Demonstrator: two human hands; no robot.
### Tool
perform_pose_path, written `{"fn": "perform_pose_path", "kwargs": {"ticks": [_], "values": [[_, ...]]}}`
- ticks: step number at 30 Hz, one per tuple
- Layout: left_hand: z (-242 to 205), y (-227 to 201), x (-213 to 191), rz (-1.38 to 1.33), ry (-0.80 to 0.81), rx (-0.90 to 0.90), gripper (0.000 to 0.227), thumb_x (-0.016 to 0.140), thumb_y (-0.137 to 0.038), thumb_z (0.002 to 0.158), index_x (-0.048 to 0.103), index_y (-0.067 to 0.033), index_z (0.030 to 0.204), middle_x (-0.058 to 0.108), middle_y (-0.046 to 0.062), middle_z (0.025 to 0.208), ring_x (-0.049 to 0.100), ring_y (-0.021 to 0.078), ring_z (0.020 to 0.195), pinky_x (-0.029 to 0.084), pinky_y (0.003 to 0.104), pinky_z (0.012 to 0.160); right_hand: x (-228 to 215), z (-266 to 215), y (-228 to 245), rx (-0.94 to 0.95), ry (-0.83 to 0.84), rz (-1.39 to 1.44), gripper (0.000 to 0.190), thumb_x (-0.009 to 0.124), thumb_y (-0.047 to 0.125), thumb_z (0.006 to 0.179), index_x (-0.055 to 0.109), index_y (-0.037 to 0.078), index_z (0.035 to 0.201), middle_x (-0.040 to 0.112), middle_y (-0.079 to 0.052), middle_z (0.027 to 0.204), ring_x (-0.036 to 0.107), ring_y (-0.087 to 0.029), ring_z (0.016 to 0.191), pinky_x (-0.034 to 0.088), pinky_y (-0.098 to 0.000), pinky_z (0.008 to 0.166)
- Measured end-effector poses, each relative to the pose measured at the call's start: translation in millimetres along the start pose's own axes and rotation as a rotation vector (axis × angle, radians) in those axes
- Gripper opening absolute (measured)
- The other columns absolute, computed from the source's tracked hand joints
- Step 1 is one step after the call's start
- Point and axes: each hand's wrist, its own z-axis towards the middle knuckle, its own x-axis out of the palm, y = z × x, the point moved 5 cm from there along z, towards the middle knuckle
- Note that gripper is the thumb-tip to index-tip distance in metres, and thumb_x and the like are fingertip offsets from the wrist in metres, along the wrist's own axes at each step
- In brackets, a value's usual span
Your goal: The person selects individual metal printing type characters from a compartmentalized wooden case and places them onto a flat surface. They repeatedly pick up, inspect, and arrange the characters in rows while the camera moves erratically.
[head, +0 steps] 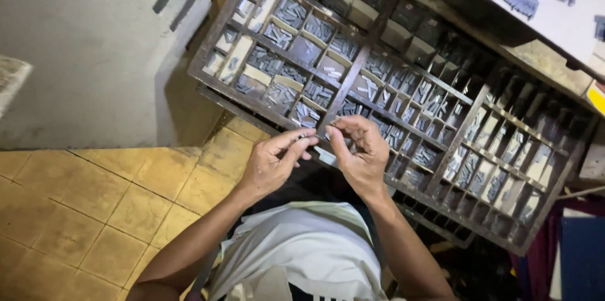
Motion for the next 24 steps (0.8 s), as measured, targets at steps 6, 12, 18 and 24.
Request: {"fn": "perform_pose_path", "kwargs": {"ticks": [6,12,18,24], "values": [[5.6,-12.3,0.4,0.06,0.021,0.047,0.025,0.067,-0.012,0.097,0.077,-0.0057,0.119,0.081,0.017,0.094,0.078,0.0203,0.073,0.062,0.028,0.056,28.3,38.8,-23.6,0.132,0.172,-0.184,0.006,0.079,0.008,0.088,0.078,0.011,0.093,0.075,-0.007,0.075,0.067,-0.017,0.061,0.055,-0.033,0.057],[18.7,-30.5,-2.5,0.17,0.043,0.169,0.026,0.066,-0.011,0.098,0.075,-0.0092,0.122,0.08,0.016,0.09,0.077,0.0237,0.073,0.061,0.034,0.056,56.3,80.4,-70.1,0.246,0.129,-0.057,0.011,0.072,0.011,0.095,0.073,0.004,0.104,0.073,-0.011,0.084,0.063,-0.012,0.063,0.051,-0.0265,0.049],[25.4,-36.0,-13.9,0.196,0.031,0.232,0.026,0.065,-0.01,0.099,0.075,-0.0122,0.122,0.08,0.016,0.088,0.078,0.0285,0.082,0.062,0.037,0.062,27.6,62.7,-22.5,0.134,0.181,-0.031,0.011,0.068,0.011,0.102,0.077,0.006,0.105,0.073,-0.011,0.079,0.062,-0.014,0.062,0.051,-0.0274,0.048],[27.1,-30.5,-6.6,0.256,0.091,0.294,0.028,0.067,-0.007,0.098,0.074,-0.0097,0.124,0.077,0.021,0.098,0.075,0.0376,0.091,0.061,0.044,0.068,13.3,23.2,21.8,-0.043,0.309,-0.023,0.017,0.08,0.007,0.089,0.08,0.008,0.106,0.076,-0.007,0.087,0.066,-0.017,0.067,0.053,-0.028,0.056]]}}
